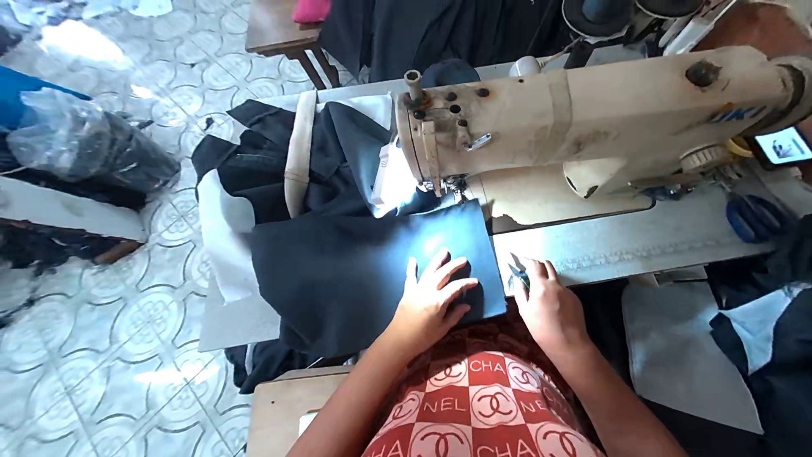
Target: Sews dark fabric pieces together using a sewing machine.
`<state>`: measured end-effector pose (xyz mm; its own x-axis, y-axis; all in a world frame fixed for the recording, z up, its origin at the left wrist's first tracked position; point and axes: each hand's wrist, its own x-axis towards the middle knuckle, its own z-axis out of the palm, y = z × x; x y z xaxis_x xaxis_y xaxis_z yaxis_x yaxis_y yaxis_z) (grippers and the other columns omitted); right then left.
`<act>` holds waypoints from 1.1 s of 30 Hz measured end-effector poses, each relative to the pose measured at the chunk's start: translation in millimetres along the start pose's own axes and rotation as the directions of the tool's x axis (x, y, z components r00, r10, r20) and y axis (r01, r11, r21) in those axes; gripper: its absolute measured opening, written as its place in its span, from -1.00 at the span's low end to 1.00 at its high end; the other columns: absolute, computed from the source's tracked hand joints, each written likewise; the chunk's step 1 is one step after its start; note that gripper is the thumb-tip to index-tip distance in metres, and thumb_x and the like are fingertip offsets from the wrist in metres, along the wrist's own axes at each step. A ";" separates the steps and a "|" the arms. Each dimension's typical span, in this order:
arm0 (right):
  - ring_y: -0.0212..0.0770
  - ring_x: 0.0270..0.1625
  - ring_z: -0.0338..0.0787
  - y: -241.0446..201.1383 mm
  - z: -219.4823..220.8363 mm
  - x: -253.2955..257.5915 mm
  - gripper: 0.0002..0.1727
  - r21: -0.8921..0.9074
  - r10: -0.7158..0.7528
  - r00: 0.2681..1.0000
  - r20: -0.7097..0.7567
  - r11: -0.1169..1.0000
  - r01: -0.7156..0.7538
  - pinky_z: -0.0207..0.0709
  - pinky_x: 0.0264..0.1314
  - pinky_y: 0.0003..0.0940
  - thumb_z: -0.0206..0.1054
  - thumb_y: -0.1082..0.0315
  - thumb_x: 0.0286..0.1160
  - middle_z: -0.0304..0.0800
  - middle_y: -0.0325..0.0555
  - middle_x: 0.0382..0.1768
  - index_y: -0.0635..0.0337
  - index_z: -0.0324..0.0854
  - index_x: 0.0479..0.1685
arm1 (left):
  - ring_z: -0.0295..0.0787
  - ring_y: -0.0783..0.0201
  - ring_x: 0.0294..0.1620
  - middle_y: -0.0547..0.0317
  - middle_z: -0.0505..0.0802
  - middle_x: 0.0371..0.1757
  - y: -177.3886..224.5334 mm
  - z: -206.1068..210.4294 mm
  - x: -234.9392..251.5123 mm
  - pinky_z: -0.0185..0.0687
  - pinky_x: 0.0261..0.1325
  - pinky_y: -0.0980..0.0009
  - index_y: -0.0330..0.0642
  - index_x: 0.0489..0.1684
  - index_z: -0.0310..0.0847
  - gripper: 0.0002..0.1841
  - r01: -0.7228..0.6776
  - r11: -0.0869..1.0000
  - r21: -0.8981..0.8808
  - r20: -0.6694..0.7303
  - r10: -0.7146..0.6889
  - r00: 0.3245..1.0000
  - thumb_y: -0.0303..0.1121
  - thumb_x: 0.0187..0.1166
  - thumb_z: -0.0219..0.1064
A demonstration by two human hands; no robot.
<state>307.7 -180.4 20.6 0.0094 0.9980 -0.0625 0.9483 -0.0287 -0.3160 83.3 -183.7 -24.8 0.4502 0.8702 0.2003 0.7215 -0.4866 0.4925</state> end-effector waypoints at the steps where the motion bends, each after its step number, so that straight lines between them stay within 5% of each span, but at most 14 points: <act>1: 0.18 -0.26 0.92 -0.9 1.2 -2.6 -0.56 0.002 -0.012 1.000 -0.018 1.000 0.012 0.77 -0.29 0.06 0.29 0.29 0.59 0.77 0.27 0.27 0.26 0.66 0.40 | 0.31 -0.10 0.79 0.28 0.64 0.64 2.0 -0.7 -3.8 -0.14 0.55 -0.71 0.33 0.34 0.74 -0.63 -0.013 1.000 -0.018 0.019 0.014 1.000 -0.02 0.58 0.36; 10: 0.17 -0.18 0.92 -10.2 12.0 21.4 -0.61 0.058 0.025 0.999 -0.040 0.998 -0.022 0.78 -0.18 0.04 0.12 0.27 0.77 0.78 0.26 0.21 0.25 0.64 0.39 | 0.26 -0.03 0.82 0.36 0.62 0.65 9.6 -0.5 -17.0 -0.20 0.61 -0.67 0.40 0.36 0.71 -0.63 -0.049 0.998 -0.034 0.073 0.051 0.996 -0.07 0.57 0.37; 14: 0.32 -0.01 0.88 21.3 -0.5 34.4 -0.54 0.096 0.107 0.990 -0.091 0.990 -0.098 0.74 -0.02 0.23 0.23 0.25 0.72 0.74 0.35 0.24 0.25 0.54 0.52 | 0.24 -0.02 0.83 0.39 0.62 0.65 8.0 -1.0 -17.5 -0.22 0.64 -0.66 0.40 0.36 0.72 -0.63 -0.062 0.997 -0.053 0.076 0.066 0.995 -0.08 0.58 0.36; 17: 0.42 0.34 0.71 62.9 -5.8 54.0 -0.52 0.028 0.136 0.973 -0.188 0.991 -0.133 0.61 0.26 0.34 0.22 0.22 0.74 0.65 0.42 0.34 0.29 0.54 0.52 | 0.29 0.05 0.81 0.42 0.67 0.59 5.9 -3.3 -17.7 -0.20 0.67 -0.60 0.38 0.24 0.78 -0.71 -0.083 0.992 -0.095 0.073 0.090 0.993 -0.07 0.61 0.34; 20: 0.47 0.46 0.55 84.6 -5.3 66.1 -0.54 -0.038 0.086 0.956 -0.279 0.994 -0.100 0.49 0.23 0.44 0.24 0.21 0.71 0.56 0.36 0.46 0.26 0.60 0.47 | 0.31 0.07 0.80 0.44 0.69 0.57 5.0 -2.8 -17.4 -0.20 0.68 -0.60 0.37 0.20 0.80 -0.73 -0.092 0.991 -0.098 0.071 0.100 0.992 -0.08 0.61 0.33; 22: 0.46 0.55 0.49 71.8 -7.6 66.1 -0.53 -0.019 -0.005 0.957 -0.289 1.000 -0.001 0.44 0.31 0.47 0.27 0.23 0.68 0.51 0.32 0.55 0.26 0.60 0.49 | 0.30 0.06 0.80 0.44 0.69 0.58 6.0 -1.9 -16.1 -0.20 0.68 -0.59 0.37 0.20 0.80 -0.73 -0.094 0.991 -0.099 0.080 0.102 0.992 -0.09 0.63 0.32; 25: 0.25 0.50 0.63 29.7 -0.6 67.4 -0.54 0.117 -0.245 0.930 -0.273 0.951 0.285 0.53 0.45 0.24 0.38 0.21 0.59 0.67 0.18 0.44 0.25 0.67 0.39 | 0.30 0.08 0.80 0.43 0.69 0.58 10.7 -0.1 -10.6 -0.22 0.71 -0.55 0.32 0.21 0.80 -0.73 -0.113 0.982 -0.153 0.107 0.131 0.986 -0.12 0.63 0.32; 27: 0.14 0.43 0.71 2.7 17.0 71.7 -0.56 0.193 -0.371 0.889 -0.268 0.884 0.427 0.58 0.45 0.12 0.43 0.13 0.55 0.76 0.13 0.33 0.25 0.76 0.26 | 0.48 0.13 0.69 0.36 0.76 0.49 10.4 -6.5 -1.5 0.11 0.69 -0.39 0.20 0.24 0.79 -0.71 -0.119 0.978 -0.173 0.040 0.128 0.991 -0.14 0.65 0.31; 29: 0.13 0.35 0.76 -12.2 39.9 73.7 -0.64 0.174 -0.443 0.853 -0.275 0.850 0.497 0.59 0.38 0.15 0.41 0.10 0.55 0.85 0.11 0.15 0.19 0.84 0.07 | 0.76 0.17 0.38 0.22 0.87 0.29 1.1 -28.1 13.8 0.60 0.45 -0.05 0.04 0.17 0.83 -0.72 0.020 0.999 -0.029 -0.160 -0.024 0.987 -0.17 0.67 0.27; 30: 0.07 0.34 0.77 -15.0 50.3 73.3 -0.69 0.137 -0.460 0.837 -0.295 0.847 0.514 0.59 0.36 0.12 0.37 0.10 0.58 0.87 0.01 0.10 0.09 0.85 0.03 | 0.82 0.10 0.27 0.14 0.90 0.20 -7.0 -45.5 22.7 0.68 0.31 -0.05 0.01 0.16 0.84 -0.71 0.183 0.980 0.079 -0.236 -0.160 0.959 -0.19 0.67 0.26; 33: 0.02 0.32 0.79 -15.8 60.2 70.4 -0.74 0.085 -0.463 0.821 -0.335 0.852 0.516 0.60 0.37 0.04 0.30 0.18 0.62 0.90 -0.08 0.07 0.04 0.86 0.01 | 0.64 -0.36 0.40 -0.28 0.75 0.33 -40.5 -100.9 58.4 0.49 0.23 -0.44 -0.13 0.33 0.72 -0.63 0.608 0.759 0.234 -0.212 -0.570 0.794 -0.17 0.74 0.21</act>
<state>274.3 -113.1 -35.8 -0.3253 0.8511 0.4122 0.7864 0.4855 -0.3820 27.2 -105.4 52.3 -0.1654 0.9845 0.0576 0.9442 0.1412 0.2977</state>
